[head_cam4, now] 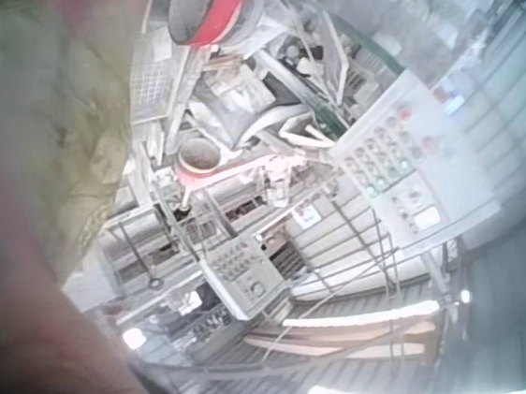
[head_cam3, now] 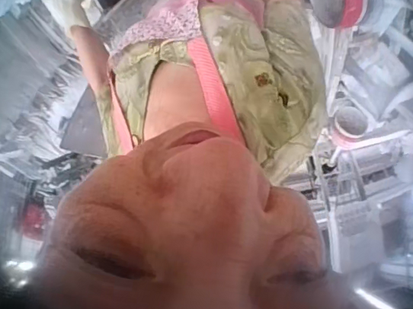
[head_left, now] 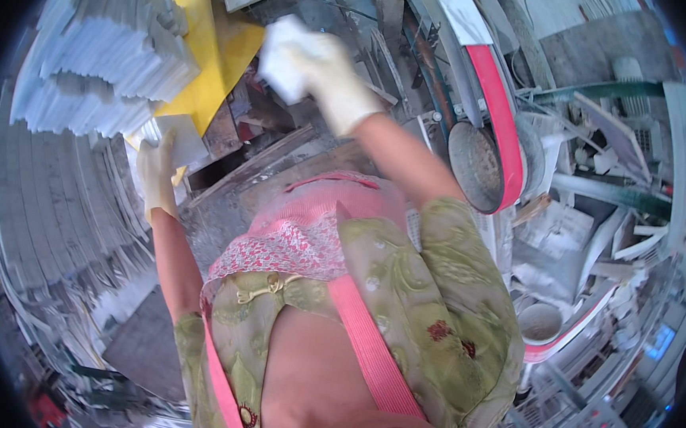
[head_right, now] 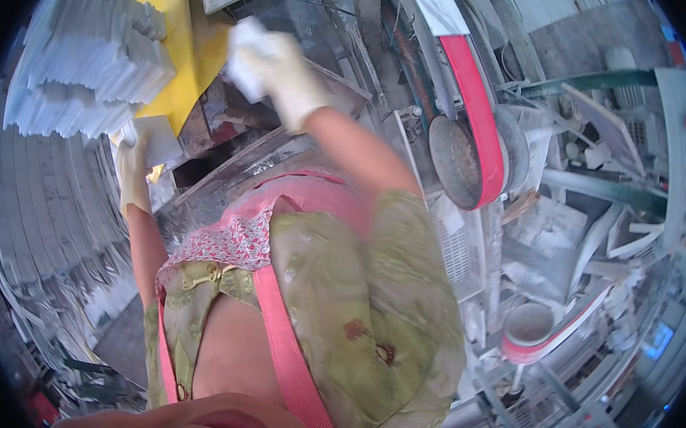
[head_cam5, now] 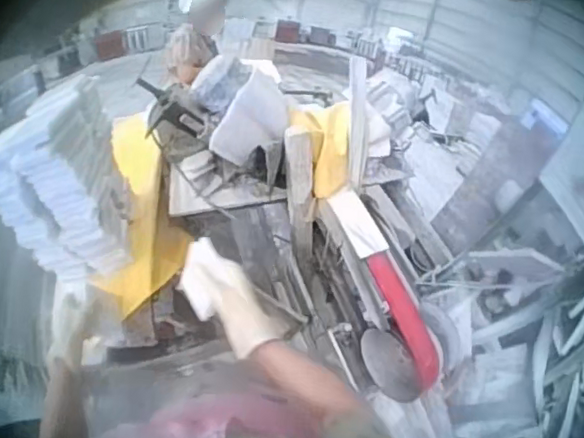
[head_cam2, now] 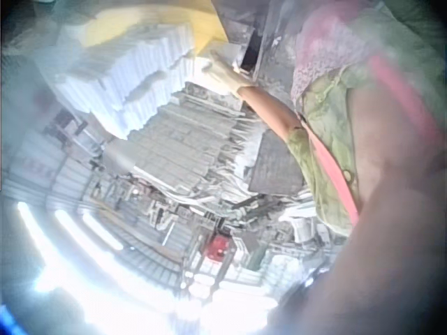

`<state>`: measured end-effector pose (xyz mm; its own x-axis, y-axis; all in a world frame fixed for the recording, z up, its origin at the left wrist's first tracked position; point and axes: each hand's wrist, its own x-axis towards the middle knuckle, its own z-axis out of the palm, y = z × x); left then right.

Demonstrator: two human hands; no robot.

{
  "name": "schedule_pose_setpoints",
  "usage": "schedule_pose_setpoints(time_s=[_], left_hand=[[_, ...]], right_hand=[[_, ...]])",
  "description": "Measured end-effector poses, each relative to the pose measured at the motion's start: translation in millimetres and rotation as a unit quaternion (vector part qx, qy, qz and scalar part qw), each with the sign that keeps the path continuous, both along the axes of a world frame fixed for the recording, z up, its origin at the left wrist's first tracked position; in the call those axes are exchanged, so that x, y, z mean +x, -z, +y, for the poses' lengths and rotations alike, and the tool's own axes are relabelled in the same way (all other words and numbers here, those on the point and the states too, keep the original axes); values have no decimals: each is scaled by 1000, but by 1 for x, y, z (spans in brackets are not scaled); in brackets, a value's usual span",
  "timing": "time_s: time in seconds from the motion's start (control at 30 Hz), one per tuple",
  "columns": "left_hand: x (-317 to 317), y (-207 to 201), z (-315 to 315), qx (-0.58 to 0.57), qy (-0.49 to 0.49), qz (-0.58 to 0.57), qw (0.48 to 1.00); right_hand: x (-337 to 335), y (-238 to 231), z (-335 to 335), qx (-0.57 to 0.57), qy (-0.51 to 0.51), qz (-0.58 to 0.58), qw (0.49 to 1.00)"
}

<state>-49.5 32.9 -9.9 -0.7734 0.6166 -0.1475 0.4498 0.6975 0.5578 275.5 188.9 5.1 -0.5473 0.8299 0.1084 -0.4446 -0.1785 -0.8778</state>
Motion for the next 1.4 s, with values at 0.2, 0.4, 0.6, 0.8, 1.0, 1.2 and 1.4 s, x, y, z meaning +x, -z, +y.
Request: schedule_pose_setpoints(time_s=[0.2,0.4,0.6,0.8,1.0,1.2,1.4], left_hand=[[-12,-3,8,1,51,-22,998],[-14,-8,-1,85,33,-220,971],[-5,7,7,-12,0,-36,999],[12,5,3,136,-4,-40,990],[9,-1,2,111,-33,-61,991],[-10,0,-4,58,-43,-132,989],[-15,0,-8,40,-43,-119,991]], right_hand=[[-191,34,-74,102,115,-178,972],[-190,35,-100,177,-24,-329,927],[-113,24,-33,373,-235,-269,857],[143,27,93,258,256,-389,847],[320,72,170,303,317,-630,641],[342,100,204,351,171,-692,608],[370,91,215,412,108,-627,653]])
